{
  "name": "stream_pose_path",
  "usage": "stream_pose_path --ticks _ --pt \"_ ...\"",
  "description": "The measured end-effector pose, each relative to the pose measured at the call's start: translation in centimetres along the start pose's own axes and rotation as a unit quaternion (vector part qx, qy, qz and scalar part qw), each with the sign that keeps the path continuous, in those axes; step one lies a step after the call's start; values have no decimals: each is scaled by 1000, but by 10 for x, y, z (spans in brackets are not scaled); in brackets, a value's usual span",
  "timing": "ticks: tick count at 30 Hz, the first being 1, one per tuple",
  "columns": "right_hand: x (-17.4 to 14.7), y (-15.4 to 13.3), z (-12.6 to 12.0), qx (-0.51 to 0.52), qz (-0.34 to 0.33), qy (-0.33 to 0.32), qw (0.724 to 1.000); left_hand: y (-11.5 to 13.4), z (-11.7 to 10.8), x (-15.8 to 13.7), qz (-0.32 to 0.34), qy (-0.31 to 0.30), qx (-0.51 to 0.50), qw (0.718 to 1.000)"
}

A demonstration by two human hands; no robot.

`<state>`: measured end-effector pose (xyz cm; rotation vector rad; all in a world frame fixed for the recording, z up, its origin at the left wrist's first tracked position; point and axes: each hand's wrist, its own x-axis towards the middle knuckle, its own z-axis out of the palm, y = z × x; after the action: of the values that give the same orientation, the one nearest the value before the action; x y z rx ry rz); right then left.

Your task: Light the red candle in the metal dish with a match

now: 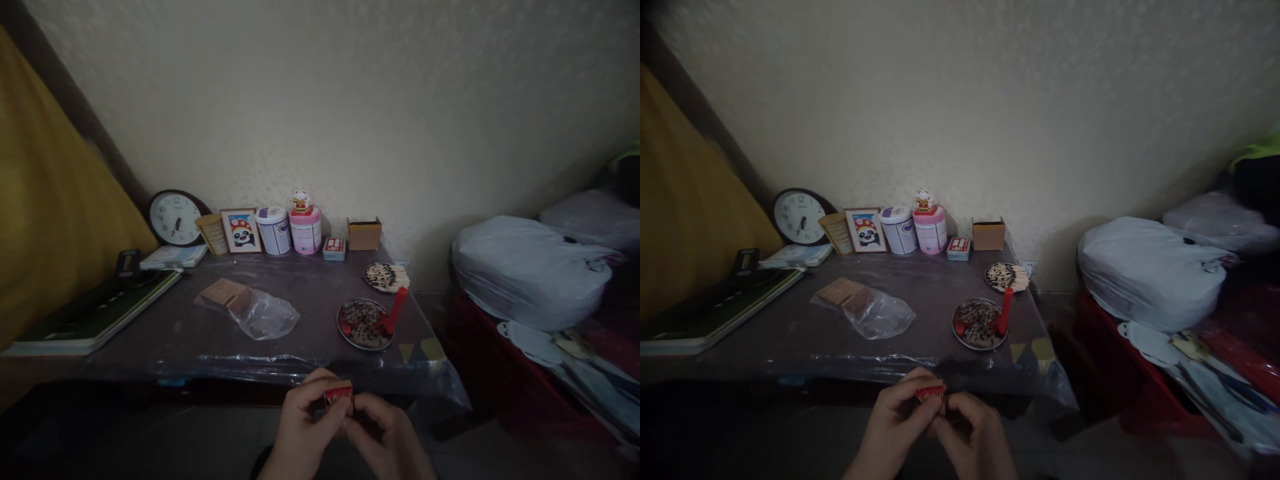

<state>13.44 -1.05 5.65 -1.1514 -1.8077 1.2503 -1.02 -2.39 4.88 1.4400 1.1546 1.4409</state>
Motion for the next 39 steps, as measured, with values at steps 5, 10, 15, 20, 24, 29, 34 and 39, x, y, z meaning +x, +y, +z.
stream_pose_path --ticks 5,10,15,20,24,29,34,39 --pt "-1 0 0 10 5 -4 1000 -1 0 0 2 0 3 1000" --pt "0 0 0 16 7 -7 1000 -1 0 2 -12 1 -3 1000" --pt "-1 -1 0 14 8 -7 1000 0 -1 2 -4 0 6 1000" --pt "0 -2 0 23 9 -10 1000 2 -1 1 -11 0 11 1000" --pt "0 0 0 17 9 -7 1000 2 0 1 -13 0 3 1000" --pt "0 1 1 25 16 -10 1000 1 0 1 -12 3 7 1000" --pt "0 1 0 63 12 -14 998 1 0 1 -15 9 5 1000" --pt "1 7 0 68 26 4 997 -4 0 -2 -32 44 -33 998"
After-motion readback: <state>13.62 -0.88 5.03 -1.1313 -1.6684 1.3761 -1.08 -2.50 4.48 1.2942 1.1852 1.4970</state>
